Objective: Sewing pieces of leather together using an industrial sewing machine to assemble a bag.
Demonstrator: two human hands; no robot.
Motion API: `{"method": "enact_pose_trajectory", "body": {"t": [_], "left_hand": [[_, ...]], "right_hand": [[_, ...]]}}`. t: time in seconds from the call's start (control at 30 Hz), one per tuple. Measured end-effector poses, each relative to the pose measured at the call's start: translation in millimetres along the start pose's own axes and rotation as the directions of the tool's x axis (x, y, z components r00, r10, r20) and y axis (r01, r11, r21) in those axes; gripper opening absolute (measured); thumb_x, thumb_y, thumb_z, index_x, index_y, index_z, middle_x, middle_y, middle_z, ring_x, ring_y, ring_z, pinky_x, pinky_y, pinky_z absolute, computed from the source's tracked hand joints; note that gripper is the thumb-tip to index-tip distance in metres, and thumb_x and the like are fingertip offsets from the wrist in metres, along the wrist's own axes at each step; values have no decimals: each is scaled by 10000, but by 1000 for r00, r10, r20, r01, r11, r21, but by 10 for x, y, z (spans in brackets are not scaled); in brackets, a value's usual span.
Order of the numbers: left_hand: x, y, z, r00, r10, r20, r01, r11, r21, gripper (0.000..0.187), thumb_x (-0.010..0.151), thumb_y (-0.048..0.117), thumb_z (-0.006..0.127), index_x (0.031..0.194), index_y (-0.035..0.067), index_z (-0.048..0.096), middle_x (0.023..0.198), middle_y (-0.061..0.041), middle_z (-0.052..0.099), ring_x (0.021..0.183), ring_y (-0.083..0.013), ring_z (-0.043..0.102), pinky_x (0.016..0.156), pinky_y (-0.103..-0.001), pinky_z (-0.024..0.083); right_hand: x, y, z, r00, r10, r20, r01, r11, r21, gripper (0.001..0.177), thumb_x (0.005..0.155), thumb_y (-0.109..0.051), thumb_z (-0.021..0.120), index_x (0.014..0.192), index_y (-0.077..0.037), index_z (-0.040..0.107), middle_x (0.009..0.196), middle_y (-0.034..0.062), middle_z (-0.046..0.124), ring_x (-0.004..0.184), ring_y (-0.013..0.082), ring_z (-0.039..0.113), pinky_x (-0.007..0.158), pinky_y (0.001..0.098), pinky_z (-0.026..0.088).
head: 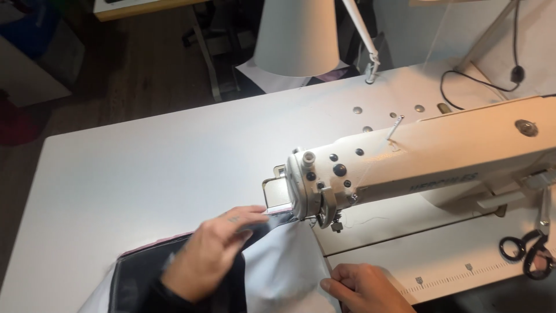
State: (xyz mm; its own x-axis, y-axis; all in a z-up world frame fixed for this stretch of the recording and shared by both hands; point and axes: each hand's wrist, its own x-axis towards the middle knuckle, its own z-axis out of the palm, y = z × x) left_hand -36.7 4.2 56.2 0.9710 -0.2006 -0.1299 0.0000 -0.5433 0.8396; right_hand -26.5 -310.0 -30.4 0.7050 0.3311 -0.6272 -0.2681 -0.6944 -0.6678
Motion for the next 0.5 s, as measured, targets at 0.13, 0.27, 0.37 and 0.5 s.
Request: {"method": "enact_pose_trajectory", "body": {"t": [0.13, 0.27, 0.37, 0.5], "left_hand": [[-22, -211, -221, 928, -26, 372, 37, 999, -22, 610, 875, 140, 668, 1477, 167, 576, 1498, -45, 557, 1425, -226, 475, 1180, -387, 341], [-67, 97, 85, 978, 188, 86, -193, 979, 59, 652, 753, 197, 780, 1361, 58, 591, 1380, -140, 630, 1294, -285, 553, 1084, -414, 415], [7, -88, 475, 967, 154, -201, -110, 971, 214, 417, 781, 235, 768, 1180, 124, 717, 1183, -83, 770, 1111, -255, 695, 969, -365, 533], [70, 69, 395, 963, 32, -268, -27, 999, 22, 332, 828, 282, 763, 1118, 120, 764, 957, -97, 814, 851, -237, 819, 745, -315, 634]], "right_hand": [[366, 544, 249, 997, -39, 68, 30, 992, 125, 355, 965, -300, 719, 960, 52, 768, 716, 131, 708, 684, 141, 578, 620, 325, 483], [501, 847, 495, 998, -59, 21, 33, 777, 628, 401, 911, -224, 659, 1266, -41, 700, 1141, 128, 809, 1102, 145, 724, 996, 293, 525], [510, 791, 551, 996, -55, -64, 80, 866, 494, 392, 923, -260, 656, 1234, -29, 718, 1129, 130, 789, 1111, 150, 728, 1012, 292, 506], [178, 245, 412, 999, -42, -31, 48, 971, 235, 359, 935, -326, 628, 1163, -77, 750, 923, 127, 820, 890, 161, 754, 844, 312, 584]]}}
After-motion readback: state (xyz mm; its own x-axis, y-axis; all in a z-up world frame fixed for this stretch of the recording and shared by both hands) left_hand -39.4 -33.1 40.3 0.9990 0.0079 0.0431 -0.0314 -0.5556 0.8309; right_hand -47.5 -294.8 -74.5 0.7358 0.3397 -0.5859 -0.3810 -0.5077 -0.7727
